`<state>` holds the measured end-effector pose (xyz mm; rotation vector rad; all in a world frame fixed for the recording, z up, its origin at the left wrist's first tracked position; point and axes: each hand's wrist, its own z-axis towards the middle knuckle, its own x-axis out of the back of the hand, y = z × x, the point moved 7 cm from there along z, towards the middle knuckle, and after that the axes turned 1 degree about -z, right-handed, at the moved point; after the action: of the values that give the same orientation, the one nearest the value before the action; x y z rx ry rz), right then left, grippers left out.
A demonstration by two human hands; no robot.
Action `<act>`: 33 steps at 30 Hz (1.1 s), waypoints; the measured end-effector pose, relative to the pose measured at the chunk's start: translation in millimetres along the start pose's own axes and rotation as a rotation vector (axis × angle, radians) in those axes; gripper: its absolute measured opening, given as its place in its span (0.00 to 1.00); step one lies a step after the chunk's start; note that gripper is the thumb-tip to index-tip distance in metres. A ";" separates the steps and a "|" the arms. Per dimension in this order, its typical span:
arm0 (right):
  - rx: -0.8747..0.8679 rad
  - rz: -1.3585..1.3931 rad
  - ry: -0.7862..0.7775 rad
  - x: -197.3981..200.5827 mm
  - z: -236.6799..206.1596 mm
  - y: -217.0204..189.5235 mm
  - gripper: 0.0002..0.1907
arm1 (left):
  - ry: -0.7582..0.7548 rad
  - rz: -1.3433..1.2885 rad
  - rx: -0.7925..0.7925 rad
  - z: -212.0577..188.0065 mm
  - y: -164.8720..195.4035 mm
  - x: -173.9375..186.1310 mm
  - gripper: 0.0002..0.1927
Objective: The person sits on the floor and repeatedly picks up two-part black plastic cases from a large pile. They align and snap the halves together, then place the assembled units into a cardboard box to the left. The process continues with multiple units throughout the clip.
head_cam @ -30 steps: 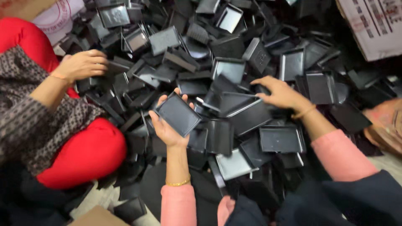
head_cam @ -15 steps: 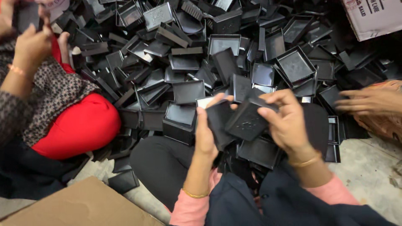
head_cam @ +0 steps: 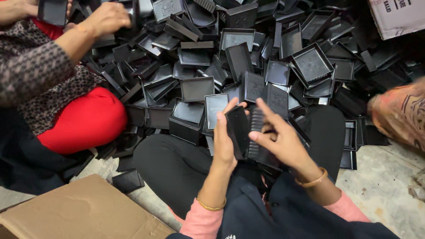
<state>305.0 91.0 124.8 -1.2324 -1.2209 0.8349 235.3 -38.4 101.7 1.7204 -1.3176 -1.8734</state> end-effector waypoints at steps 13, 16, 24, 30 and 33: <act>0.116 -0.271 0.141 -2.8 -8.6 -22.1 0.46 | -0.051 0.324 -0.118 -6.0 -2.6 -5.4 0.33; 0.093 -0.275 0.071 -9.9 -11.0 -23.2 0.47 | -0.017 0.225 -0.120 -4.4 2.7 0.1 0.33; 0.144 -0.050 0.084 -12.9 -11.0 -4.4 0.45 | -0.112 0.431 -0.166 -11.5 6.4 -12.5 0.35; -0.032 0.336 -0.251 -11.9 -2.0 19.7 0.34 | -0.282 0.717 -0.543 -20.2 34.3 -19.3 0.31; -0.159 0.538 -0.348 -11.9 -5.6 19.5 0.25 | -0.244 0.724 -0.307 -3.9 32.6 4.0 0.24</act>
<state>310.8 82.1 103.8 -1.6278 -1.2611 1.4129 225.9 -60.8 124.2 0.7310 -1.3898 -1.7384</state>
